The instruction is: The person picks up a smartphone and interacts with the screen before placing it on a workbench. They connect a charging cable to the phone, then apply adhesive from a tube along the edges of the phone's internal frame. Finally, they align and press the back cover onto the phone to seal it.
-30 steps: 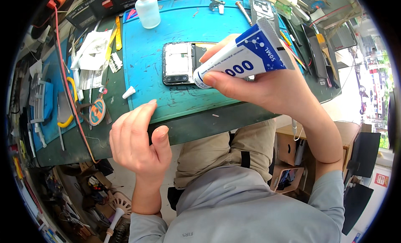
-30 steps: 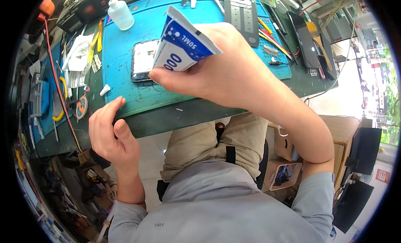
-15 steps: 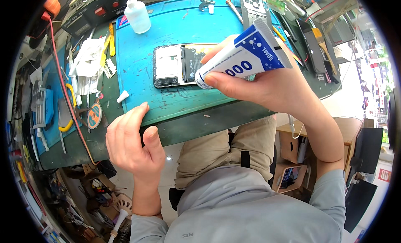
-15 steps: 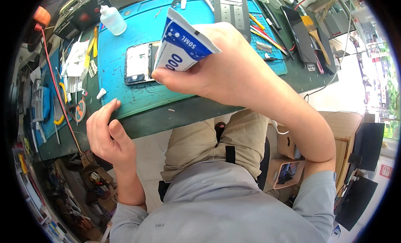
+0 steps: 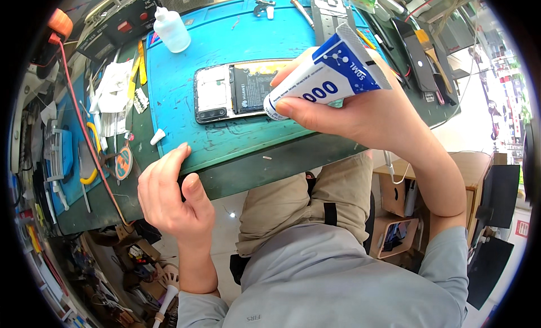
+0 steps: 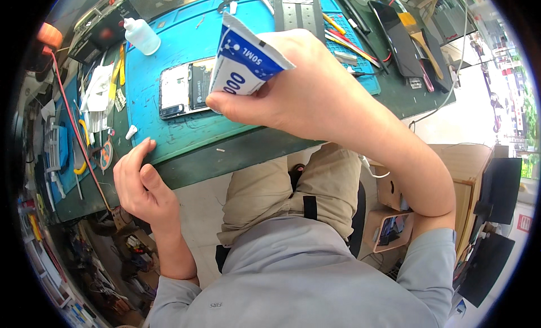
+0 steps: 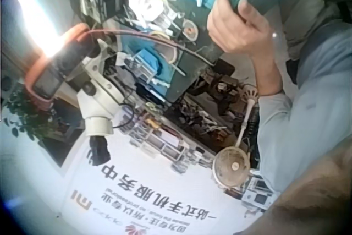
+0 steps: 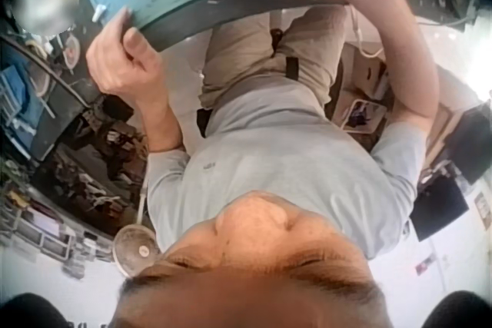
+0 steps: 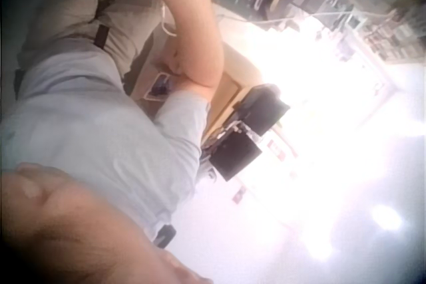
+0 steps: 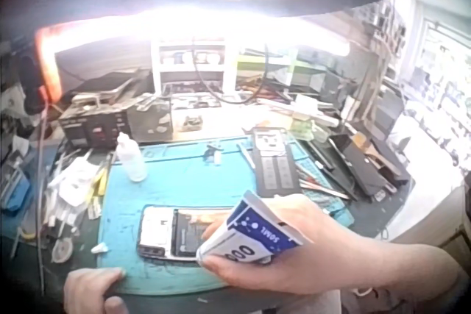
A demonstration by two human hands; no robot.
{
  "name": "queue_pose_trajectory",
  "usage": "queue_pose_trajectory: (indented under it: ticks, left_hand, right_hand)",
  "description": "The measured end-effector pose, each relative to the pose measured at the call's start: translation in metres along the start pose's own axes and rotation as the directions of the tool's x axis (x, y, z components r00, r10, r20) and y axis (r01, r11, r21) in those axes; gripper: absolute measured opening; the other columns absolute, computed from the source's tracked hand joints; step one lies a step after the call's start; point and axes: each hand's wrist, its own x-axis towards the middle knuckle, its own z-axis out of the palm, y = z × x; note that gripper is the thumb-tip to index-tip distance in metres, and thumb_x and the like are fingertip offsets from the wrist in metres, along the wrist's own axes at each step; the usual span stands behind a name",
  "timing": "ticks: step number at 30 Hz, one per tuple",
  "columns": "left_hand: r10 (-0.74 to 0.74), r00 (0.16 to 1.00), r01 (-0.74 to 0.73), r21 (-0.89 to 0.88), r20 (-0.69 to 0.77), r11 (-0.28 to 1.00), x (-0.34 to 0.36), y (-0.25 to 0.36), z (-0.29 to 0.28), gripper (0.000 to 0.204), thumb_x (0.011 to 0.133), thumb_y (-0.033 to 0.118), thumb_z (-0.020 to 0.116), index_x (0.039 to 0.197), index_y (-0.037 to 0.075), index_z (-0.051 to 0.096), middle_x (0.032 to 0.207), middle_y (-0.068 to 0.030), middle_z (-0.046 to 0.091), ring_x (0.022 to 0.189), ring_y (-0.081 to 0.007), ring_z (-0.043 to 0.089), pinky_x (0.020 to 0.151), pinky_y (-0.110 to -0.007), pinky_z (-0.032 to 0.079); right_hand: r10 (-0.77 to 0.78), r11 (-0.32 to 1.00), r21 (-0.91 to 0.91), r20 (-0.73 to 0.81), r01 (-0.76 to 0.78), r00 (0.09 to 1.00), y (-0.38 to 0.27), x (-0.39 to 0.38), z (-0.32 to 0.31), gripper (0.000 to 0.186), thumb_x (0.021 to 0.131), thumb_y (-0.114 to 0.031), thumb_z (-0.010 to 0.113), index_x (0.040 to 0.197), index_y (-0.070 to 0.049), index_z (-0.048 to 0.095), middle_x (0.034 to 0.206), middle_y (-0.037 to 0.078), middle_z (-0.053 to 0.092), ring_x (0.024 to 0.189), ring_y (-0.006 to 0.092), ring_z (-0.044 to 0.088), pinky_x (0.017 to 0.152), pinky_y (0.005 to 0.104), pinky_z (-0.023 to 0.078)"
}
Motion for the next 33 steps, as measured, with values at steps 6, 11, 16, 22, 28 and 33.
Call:
queue_pose_trajectory:
  ticks: [6, 11, 16, 22, 28, 33]
  left_hand:
    - [-0.008, 1.0, 0.008, 0.001, 0.005, 1.0, 0.0, 0.0, 0.0, 0.04, 0.108, 0.029, 0.044, 0.105, -0.002, 0.07, 0.095, -0.0108, 0.073, 0.089, -0.0268, 0.065, 0.08, -0.036, 0.05]
    - [-0.014, 1.0, 0.014, 0.004, 0.007, 1.0, 0.001, 0.002, 0.001, 0.041, 0.108, 0.03, 0.044, 0.105, -0.002, 0.07, 0.095, -0.0112, 0.072, 0.089, -0.0266, 0.065, 0.08, -0.036, 0.05]
    - [-0.01, 1.0, 0.01, 0.01, 0.004, 1.0, 0.001, 0.002, 0.002, 0.042, 0.109, 0.03, 0.043, 0.105, -0.003, 0.069, 0.093, -0.0121, 0.072, 0.087, -0.0255, 0.065, 0.079, -0.036, 0.051]
    - [-0.023, 0.999, 0.024, 0.02, -0.033, 1.0, 0.0, 0.002, 0.005, 0.042, 0.108, 0.032, 0.045, 0.102, 0.0, 0.071, 0.091, -0.009, 0.073, 0.084, -0.0276, 0.065, 0.077, -0.038, 0.051]
    - [-0.02, 0.999, 0.02, 0.021, -0.033, 1.0, 0.0, 0.003, 0.005, 0.043, 0.108, 0.032, 0.044, 0.103, -0.001, 0.071, 0.091, -0.0095, 0.073, 0.085, -0.0276, 0.065, 0.077, -0.038, 0.051]
    - [-0.019, 0.999, 0.019, 0.02, -0.031, 1.0, 0.0, 0.003, 0.005, 0.043, 0.108, 0.032, 0.045, 0.103, -0.002, 0.071, 0.091, -0.0099, 0.073, 0.085, -0.0273, 0.065, 0.078, -0.037, 0.051]
  right_hand:
    - [0.016, 1.0, 0.004, 0.003, -0.016, 1.0, 0.003, -0.004, -0.005, 0.022, 0.087, -0.017, 0.08, 0.105, -0.006, 0.075, 0.088, 0.001, 0.073, 0.081, 0.0062, 0.067, 0.071, 0.0224, 0.053]
    - [0.054, 0.998, 0.03, 0.016, -0.054, 0.998, 0.004, -0.008, -0.01, 0.023, 0.087, -0.017, 0.08, 0.106, -0.006, 0.074, 0.089, 0.002, 0.073, 0.081, 0.0061, 0.067, 0.071, 0.0222, 0.054]
    - [0.059, 0.998, 0.033, 0.006, -0.059, 0.998, 0.008, -0.012, -0.014, 0.022, 0.087, -0.017, 0.08, 0.105, -0.006, 0.074, 0.086, 0.002, 0.073, 0.078, 0.0059, 0.067, 0.069, 0.0215, 0.054]
    - [0.05, 0.998, 0.032, -0.006, -0.05, 0.999, 0.012, -0.016, -0.018, 0.022, 0.087, -0.017, 0.08, 0.104, -0.005, 0.075, 0.085, 0.003, 0.073, 0.077, 0.0062, 0.068, 0.068, 0.0212, 0.054]
    - [0.067, 0.997, 0.031, -0.007, -0.067, 0.998, 0.015, -0.02, -0.023, 0.022, 0.087, -0.017, 0.079, 0.104, -0.005, 0.075, 0.086, 0.003, 0.074, 0.077, 0.0067, 0.068, 0.069, 0.0219, 0.055]
    - [0.052, 0.998, 0.021, -0.011, -0.051, 0.999, 0.017, -0.022, -0.027, 0.021, 0.086, -0.017, 0.079, 0.103, -0.005, 0.075, 0.09, 0.003, 0.074, 0.081, 0.0075, 0.068, 0.071, 0.0229, 0.055]
